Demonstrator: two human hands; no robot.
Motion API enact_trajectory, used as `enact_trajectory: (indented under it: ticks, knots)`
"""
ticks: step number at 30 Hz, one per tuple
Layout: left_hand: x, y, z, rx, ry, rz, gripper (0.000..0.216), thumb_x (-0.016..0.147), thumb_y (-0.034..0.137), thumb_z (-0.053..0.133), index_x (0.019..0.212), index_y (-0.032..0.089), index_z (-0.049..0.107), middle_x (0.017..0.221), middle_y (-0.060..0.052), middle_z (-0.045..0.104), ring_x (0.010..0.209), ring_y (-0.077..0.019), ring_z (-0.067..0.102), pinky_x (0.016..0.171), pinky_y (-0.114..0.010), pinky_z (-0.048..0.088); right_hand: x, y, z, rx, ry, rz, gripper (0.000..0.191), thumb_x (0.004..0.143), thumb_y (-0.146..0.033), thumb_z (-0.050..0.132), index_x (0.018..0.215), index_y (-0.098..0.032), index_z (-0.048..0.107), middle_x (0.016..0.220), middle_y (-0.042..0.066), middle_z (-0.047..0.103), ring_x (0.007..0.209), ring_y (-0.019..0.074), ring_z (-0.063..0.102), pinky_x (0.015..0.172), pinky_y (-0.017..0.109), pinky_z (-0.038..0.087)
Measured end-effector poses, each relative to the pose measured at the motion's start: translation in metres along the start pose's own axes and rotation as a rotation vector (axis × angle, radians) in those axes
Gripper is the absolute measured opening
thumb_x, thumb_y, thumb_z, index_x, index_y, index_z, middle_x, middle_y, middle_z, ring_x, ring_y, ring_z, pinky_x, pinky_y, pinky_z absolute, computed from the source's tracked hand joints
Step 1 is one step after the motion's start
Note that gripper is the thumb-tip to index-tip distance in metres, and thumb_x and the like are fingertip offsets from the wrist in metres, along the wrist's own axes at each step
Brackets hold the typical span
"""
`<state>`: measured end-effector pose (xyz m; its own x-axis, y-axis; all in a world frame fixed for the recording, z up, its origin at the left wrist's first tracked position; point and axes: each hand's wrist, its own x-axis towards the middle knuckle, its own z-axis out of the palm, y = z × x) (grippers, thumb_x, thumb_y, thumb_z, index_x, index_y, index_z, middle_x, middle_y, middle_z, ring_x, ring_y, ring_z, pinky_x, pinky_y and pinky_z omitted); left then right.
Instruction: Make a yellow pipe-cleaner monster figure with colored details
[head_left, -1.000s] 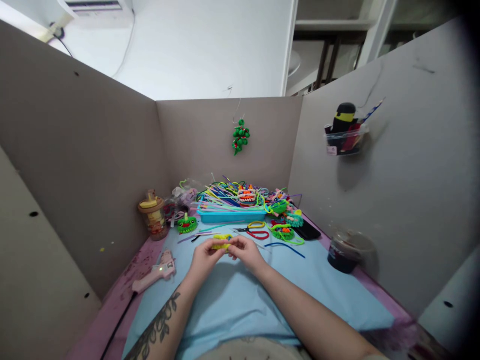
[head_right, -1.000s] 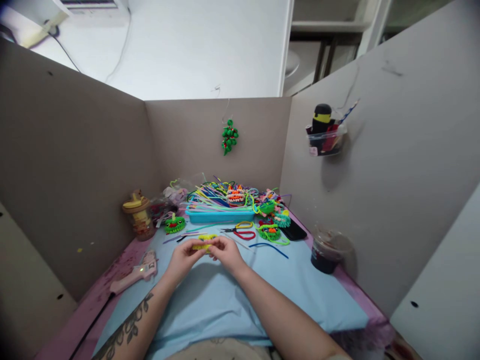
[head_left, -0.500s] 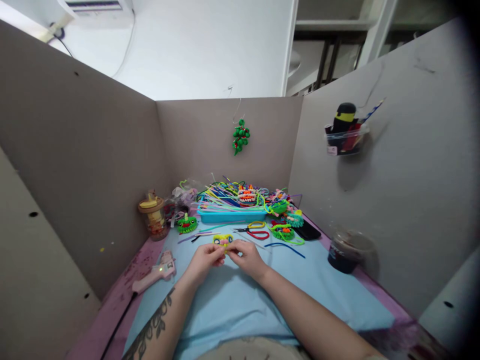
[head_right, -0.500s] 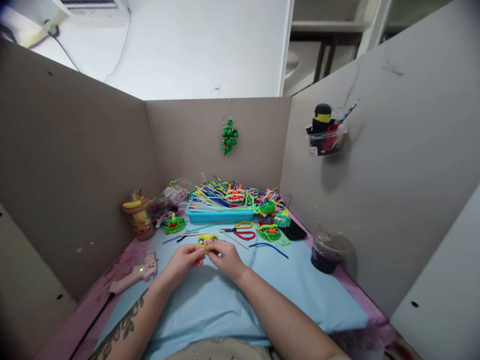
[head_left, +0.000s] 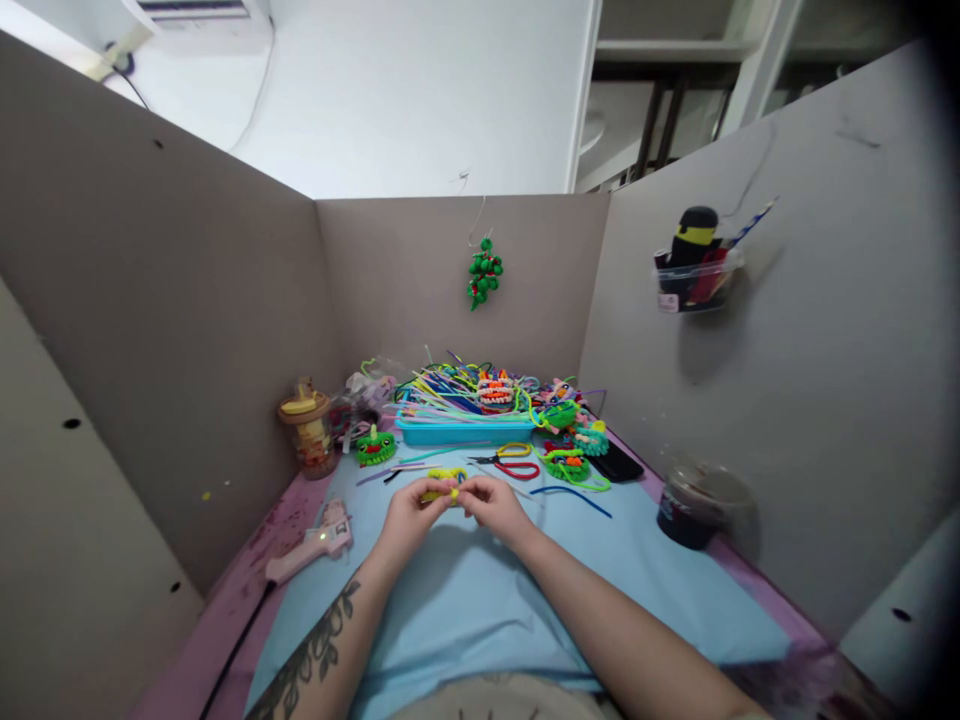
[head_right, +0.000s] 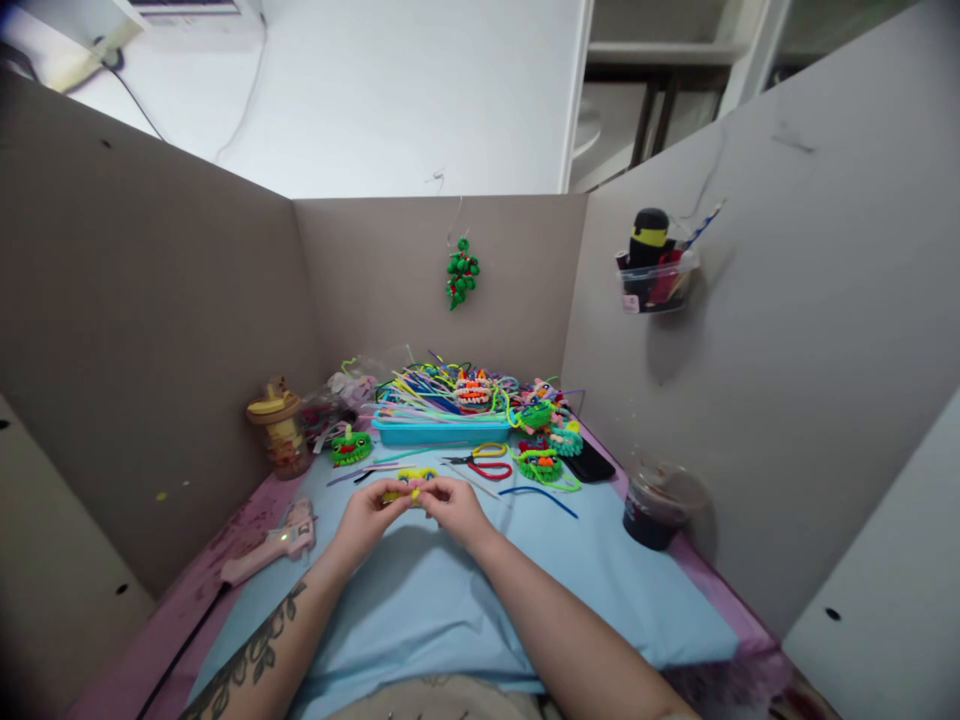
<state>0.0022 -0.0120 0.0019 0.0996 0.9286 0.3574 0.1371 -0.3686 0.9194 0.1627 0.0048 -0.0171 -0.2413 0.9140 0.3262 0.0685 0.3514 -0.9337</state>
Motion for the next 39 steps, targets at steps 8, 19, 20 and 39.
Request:
enact_trajectory:
  ticks: [8, 19, 20, 39]
  knots:
    - [-0.002, 0.0, 0.0, 0.06, -0.019, -0.024, 0.021, 0.067, 0.034, 0.067, 0.077, 0.016, 0.069, 0.079, -0.008, 0.07, 0.072, -0.0194, 0.064, 0.066, -0.028, 0.05, -0.002, -0.003, 0.0, -0.027, -0.011, -0.011, 0.022, 0.073, -0.037, 0.061, 0.073, -0.016, 0.066, 0.05, -0.003, 0.054, 0.039, 0.0068, 0.043, 0.038, 0.019, 0.033]
    - [-0.001, 0.004, -0.001, 0.038, -0.032, -0.085, 0.024, 0.064, 0.032, 0.068, 0.081, 0.015, 0.068, 0.075, -0.006, 0.07, 0.067, -0.0181, 0.063, 0.061, -0.027, 0.049, -0.002, -0.006, -0.003, -0.186, 0.077, -0.243, 0.012, 0.076, -0.027, 0.06, 0.079, -0.021, 0.07, 0.07, 0.004, 0.065, 0.065, 0.0155, 0.057, 0.054, 0.024, 0.045]
    - [-0.001, 0.002, 0.0, 0.034, -0.015, -0.073, 0.026, 0.064, 0.03, 0.068, 0.085, 0.015, 0.067, 0.081, -0.007, 0.07, 0.071, -0.0193, 0.064, 0.064, -0.028, 0.05, -0.002, -0.005, -0.002, -0.17, 0.072, -0.23, 0.015, 0.075, -0.027, 0.06, 0.086, -0.022, 0.07, 0.077, 0.005, 0.067, 0.067, 0.0161, 0.059, 0.053, 0.024, 0.045]
    - [-0.004, -0.008, -0.003, 0.404, 0.094, 0.383, 0.014, 0.08, 0.022, 0.056, 0.087, 0.02, 0.067, 0.085, -0.006, 0.068, 0.076, -0.0168, 0.063, 0.066, -0.026, 0.05, 0.004, 0.009, 0.001, 0.139, -0.028, 0.027, 0.032, 0.072, -0.039, 0.06, 0.093, -0.016, 0.064, 0.067, 0.0, 0.059, 0.054, 0.0108, 0.053, 0.043, 0.02, 0.043]
